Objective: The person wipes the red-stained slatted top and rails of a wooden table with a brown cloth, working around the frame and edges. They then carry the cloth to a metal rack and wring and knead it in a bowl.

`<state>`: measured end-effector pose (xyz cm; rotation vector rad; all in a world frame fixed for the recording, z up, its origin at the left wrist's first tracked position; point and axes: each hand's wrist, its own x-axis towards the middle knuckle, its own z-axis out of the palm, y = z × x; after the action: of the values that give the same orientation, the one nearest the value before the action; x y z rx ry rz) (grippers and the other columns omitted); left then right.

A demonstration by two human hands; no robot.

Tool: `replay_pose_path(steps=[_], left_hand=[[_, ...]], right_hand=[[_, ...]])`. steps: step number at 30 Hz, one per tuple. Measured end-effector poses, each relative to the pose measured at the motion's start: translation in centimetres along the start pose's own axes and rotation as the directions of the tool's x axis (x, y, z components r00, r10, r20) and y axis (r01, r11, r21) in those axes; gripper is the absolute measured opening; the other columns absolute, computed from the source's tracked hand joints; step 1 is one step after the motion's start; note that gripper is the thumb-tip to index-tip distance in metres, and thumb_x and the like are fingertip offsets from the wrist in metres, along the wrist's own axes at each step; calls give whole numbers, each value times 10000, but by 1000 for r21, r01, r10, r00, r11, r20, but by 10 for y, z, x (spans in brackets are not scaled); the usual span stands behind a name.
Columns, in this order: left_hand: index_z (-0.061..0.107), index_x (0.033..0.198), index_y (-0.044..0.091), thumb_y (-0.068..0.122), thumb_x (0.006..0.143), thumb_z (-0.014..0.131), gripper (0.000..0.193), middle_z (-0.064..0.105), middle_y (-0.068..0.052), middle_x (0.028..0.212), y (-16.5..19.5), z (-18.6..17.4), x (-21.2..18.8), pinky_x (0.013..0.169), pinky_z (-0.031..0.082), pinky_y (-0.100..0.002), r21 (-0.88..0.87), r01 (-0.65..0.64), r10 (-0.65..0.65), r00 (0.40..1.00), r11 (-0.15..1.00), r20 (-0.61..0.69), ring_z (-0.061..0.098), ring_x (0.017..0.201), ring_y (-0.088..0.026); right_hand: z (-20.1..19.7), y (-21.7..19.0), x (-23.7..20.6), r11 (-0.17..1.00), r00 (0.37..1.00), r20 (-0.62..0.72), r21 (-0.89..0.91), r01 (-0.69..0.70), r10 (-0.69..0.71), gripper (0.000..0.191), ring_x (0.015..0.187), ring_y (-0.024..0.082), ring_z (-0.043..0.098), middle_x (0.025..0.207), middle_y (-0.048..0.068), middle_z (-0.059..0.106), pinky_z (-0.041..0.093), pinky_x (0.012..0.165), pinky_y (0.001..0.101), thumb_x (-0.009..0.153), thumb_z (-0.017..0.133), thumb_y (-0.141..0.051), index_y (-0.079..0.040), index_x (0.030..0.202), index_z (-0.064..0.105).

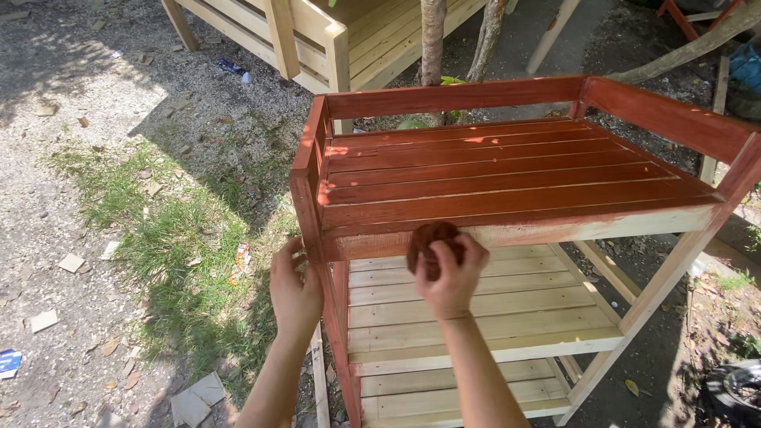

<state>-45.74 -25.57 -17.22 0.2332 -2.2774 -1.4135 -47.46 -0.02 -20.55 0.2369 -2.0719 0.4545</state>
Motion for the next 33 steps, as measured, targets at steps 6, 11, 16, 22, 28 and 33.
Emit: replay_pose_path(steps=[6, 11, 16, 22, 28, 33], left_hand=[[606, 1326, 67, -16, 850, 483, 498, 698, -142, 1248, -10, -8, 3, 953, 550, -413, -89, 62, -49, 988, 994, 145, 718, 1128, -266], [662, 1265, 77, 59, 877, 480, 429, 737, -130, 1193, -11, -17, 15, 958, 526, -395, -103, 158, -134, 969, 982, 207, 726, 1098, -268], [703, 1242, 63, 274, 1017, 462, 392, 727, -171, 1065, -13, -24, 21, 891, 518, -410, -96, 176, -150, 961, 980, 230, 688, 991, -296], [716, 1187, 28, 328, 1055, 449, 422, 706, -173, 1097, -13, -22, 28, 879, 505, -442, -96, 77, -62, 987, 992, 151, 674, 979, -315], [709, 1151, -8, 368, 1005, 508, 450, 735, -189, 1036, -8, -16, 26, 855, 524, -438, 32, 183, -185, 958, 983, 217, 706, 886, -348], [721, 1117, -25, 371, 1008, 483, 474, 727, -219, 1037, -2, -18, 27, 864, 514, -450, 14, 88, -90, 979, 996, 181, 699, 959, -365]], right_hand=[[-43, 39, 18, 843, 802, -268, 101, -528, 535, 394, 1271, 375, 499, 1384, 204, 431, 491, 1089, 526, 968, 706, -116, -104, 1315, 519], [25, -68, 17, 856, 850, -185, -75, -512, 493, 432, 1206, 411, 437, 1429, 236, 456, 420, 960, 544, 854, 747, -129, -138, 1258, 592], [88, -193, -18, 964, 969, 13, 90, -249, 249, 295, 1199, 379, 433, 1304, 137, 525, 411, 1031, 515, 856, 770, -241, -231, 1142, 699], [38, -48, -9, 990, 991, -34, -53, -132, 130, 416, 1186, 344, 466, 1291, 144, 522, 454, 1019, 482, 793, 793, -246, -239, 1182, 643], [-35, 50, 19, 775, 753, -337, -96, -625, 565, 399, 1216, 362, 498, 1374, 197, 448, 453, 981, 502, 890, 704, -105, -175, 1270, 603], [55, -81, -3, 855, 859, -212, -139, -500, 467, 301, 1190, 355, 484, 1338, 121, 553, 484, 961, 506, 834, 802, -259, -252, 1113, 689]])
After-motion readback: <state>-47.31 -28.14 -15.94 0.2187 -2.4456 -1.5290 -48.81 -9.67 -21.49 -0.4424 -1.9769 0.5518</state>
